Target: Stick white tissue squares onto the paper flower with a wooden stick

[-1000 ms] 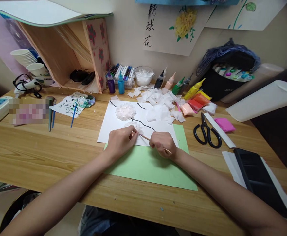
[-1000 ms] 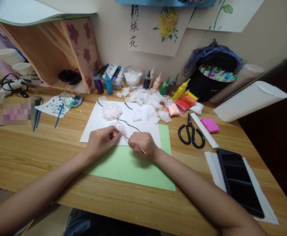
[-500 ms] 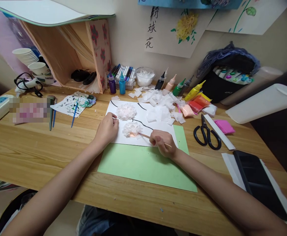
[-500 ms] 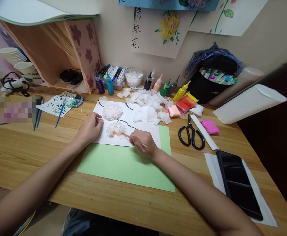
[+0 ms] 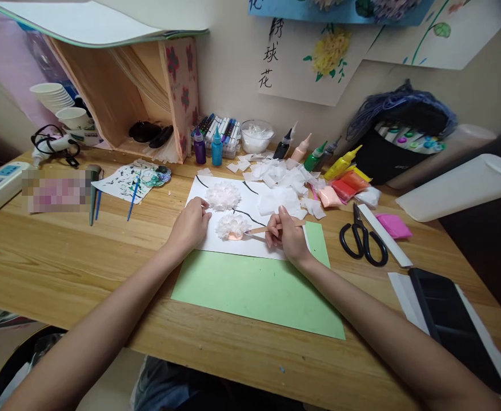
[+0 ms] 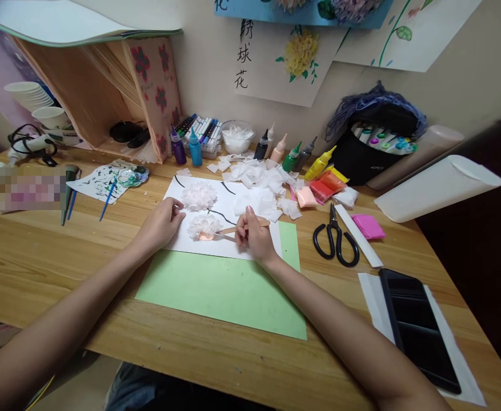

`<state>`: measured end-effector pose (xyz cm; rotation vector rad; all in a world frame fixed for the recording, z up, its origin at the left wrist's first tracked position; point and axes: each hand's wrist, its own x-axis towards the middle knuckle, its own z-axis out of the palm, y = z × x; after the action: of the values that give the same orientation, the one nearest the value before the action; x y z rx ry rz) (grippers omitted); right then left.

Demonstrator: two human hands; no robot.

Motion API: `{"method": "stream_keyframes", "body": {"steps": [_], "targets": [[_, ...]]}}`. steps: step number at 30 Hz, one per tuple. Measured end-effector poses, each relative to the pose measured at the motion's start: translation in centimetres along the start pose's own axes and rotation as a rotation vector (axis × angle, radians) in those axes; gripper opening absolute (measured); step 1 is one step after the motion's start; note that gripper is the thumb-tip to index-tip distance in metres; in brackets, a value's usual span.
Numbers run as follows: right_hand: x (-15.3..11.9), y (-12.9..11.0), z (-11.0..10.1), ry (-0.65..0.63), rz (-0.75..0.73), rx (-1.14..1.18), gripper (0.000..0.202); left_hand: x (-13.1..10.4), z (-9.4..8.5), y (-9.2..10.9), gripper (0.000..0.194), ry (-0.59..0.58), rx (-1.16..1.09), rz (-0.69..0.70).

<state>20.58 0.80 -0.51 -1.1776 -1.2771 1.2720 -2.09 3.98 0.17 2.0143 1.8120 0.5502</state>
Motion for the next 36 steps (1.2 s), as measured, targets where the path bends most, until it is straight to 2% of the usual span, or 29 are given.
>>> {"method": "stream_keyframes", "body": {"steps": [4,8,13,17,23,26,28,34,36], "targets": [[-1.6,0.0,-0.1,-0.032,-0.230,-0.174,0.061,-0.1,0.0,0.1,0.017,-0.004,-0.005,-0.007],[-2.0,0.3,-0.3,-0.066,-0.419,-0.303,0.059,-0.1,-0.1,0.1,0.017,-0.004,0.005,-0.007],[-1.8,0.6,-0.3,-0.107,-0.486,-0.357,0.056,-0.1,-0.1,0.2,0.018,-0.008,0.015,-0.003],[-1.7,0.4,0.1,-0.098,-0.392,-0.352,0.058,-0.1,-0.1,0.3,0.019,-0.008,0.026,-0.007],[0.0,-0.3,0.7,0.091,0.049,-0.067,0.058,-0.1,0.0,0.2,0.019,-0.002,0.028,-0.002],[0.4,-0.3,0.6,0.085,0.120,0.038,0.059,-0.1,0.0,0.2,0.019,0.001,0.018,0.001],[-0.1,-0.2,0.4,0.049,0.042,0.010,0.059,-0.1,0.0,0.3,0.018,-0.001,0.011,0.007],[-2.1,0.2,-0.2,-0.048,-0.353,-0.271,0.060,-0.1,-0.2,0.3,0.018,-0.003,0.020,0.006],[-2.2,0.3,-0.2,-0.061,-0.444,-0.318,0.059,-0.1,-0.2,0.3,0.018,-0.004,0.021,0.007]]}}
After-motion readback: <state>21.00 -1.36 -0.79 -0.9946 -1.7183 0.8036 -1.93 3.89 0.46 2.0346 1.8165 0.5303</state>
